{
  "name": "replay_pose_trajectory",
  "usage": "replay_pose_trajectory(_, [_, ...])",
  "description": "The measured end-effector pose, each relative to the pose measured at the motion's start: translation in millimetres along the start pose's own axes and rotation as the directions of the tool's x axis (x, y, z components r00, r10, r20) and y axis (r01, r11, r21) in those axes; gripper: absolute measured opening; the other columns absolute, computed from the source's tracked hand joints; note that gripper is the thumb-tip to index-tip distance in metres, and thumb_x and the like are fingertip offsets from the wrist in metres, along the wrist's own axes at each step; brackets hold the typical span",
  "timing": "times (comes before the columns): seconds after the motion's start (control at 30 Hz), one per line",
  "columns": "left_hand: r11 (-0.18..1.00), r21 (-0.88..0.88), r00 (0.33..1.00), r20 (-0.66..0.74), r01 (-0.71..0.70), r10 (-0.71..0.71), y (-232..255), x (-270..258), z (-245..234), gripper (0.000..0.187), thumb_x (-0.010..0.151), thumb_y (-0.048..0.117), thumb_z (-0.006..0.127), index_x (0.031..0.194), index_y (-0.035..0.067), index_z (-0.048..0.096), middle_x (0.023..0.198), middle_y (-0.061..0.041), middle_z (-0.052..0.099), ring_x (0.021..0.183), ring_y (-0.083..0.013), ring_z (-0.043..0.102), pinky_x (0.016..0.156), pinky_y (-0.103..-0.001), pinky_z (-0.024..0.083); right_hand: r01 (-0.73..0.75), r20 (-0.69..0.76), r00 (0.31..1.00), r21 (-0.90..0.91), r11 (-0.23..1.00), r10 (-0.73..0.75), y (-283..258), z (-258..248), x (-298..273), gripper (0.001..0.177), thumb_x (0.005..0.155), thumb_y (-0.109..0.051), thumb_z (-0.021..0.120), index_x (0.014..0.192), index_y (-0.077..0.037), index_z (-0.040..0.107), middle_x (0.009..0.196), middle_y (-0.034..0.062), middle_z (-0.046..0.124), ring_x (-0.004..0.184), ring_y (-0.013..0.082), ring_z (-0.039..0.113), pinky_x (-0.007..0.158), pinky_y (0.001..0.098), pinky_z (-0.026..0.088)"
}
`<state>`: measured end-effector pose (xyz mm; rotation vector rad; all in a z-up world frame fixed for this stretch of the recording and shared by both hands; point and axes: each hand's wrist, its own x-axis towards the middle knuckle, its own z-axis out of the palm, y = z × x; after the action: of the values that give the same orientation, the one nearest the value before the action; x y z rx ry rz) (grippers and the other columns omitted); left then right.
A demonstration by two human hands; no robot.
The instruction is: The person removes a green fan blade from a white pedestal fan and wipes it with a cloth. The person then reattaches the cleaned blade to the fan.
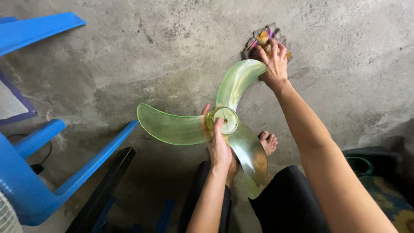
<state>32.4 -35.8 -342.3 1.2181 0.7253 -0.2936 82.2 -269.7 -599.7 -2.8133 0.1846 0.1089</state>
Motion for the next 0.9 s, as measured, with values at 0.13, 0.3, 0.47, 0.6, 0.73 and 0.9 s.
replay_pose_trajectory(0.13, [0.992,0.115,0.998,0.034,0.05,-0.054,8,-4,13,0.064,0.096,0.022,0.059,0.157,0.016,0.04,0.143,-0.012,0.054,0.125,-0.0256,0.055,0.109,-0.04,0.044,-0.15,0.029,0.989,0.176,0.973,0.147,41,-11,-5,0.052,0.089,-0.006,0.068,0.14,-0.016,0.061,0.139,0.0154,0.051,0.122,0.0408,0.05,0.105,0.0507,0.05])
replay_pose_trajectory(0.3, [0.975,-0.087,0.975,0.104,0.205,-0.195,22,-3,11,0.085,0.083,0.009,0.064,0.156,0.031,0.024,0.15,-0.001,0.049,0.132,-0.0247,0.051,0.11,-0.044,0.045,-0.369,-0.062,0.842,0.658,0.656,0.536,31,-141,-43,0.032,0.101,-0.009,0.061,0.132,-0.006,0.061,0.13,0.0173,0.052,0.114,0.0298,0.056,0.101,0.0445,0.052])
replay_pose_trajectory(0.47, [0.944,-0.239,0.963,0.203,0.227,-0.18,21,-47,31,0.082,0.084,-0.001,0.064,0.161,0.013,0.037,0.144,-0.01,0.056,0.13,-0.0267,0.053,0.111,-0.042,0.044,-0.045,0.218,0.912,0.895,-0.444,0.348,-98,-284,-95,0.034,0.1,-0.009,0.058,0.133,-0.005,0.064,0.137,0.0171,0.063,0.129,0.027,0.06,0.112,0.0427,0.051])
replay_pose_trajectory(0.6, [0.918,-0.228,0.904,0.363,0.324,-0.228,59,-102,51,0.074,0.082,-0.005,0.061,0.154,0.004,0.045,0.14,-0.013,0.06,0.128,-0.0242,0.058,0.111,-0.04,0.046,0.2,-0.263,0.962,0.516,0.833,-0.068,-129,-364,-102,0.047,0.082,0.002,0.066,0.127,-0.011,0.07,0.138,0.0173,0.066,0.137,0.0333,0.057,0.115,0.0469,0.047])
replay_pose_trajectory(0.73, [0.961,-0.178,0.889,0.443,0.211,-0.113,117,-159,71,0.076,0.08,-0.009,0.059,0.153,0.004,0.044,0.134,-0.01,0.058,0.124,-0.0216,0.057,0.11,-0.039,0.047,0.052,-0.344,0.936,0.359,0.932,0.08,-136,-430,-109,0.06,0.077,0.009,0.063,0.133,-0.011,0.073,0.144,0.0142,0.065,0.134,0.0382,0.057,0.11,0.049,0.046])
replay_pose_trajectory(0.9, [0.963,-0.139,0.842,0.524,0.231,-0.126,197,-223,95,0.077,0.08,-0.007,0.057,0.155,0.005,0.043,0.135,-0.011,0.058,0.124,-0.0227,0.057,0.11,-0.038,0.047,0.215,-0.4,0.916,0.403,0.89,-0.041,-150,-513,-129,0.062,0.073,0.011,0.059,0.129,-0.011,0.073,0.14,0.0128,0.063,0.131,0.0388,0.056,0.11,0.0495,0.046])
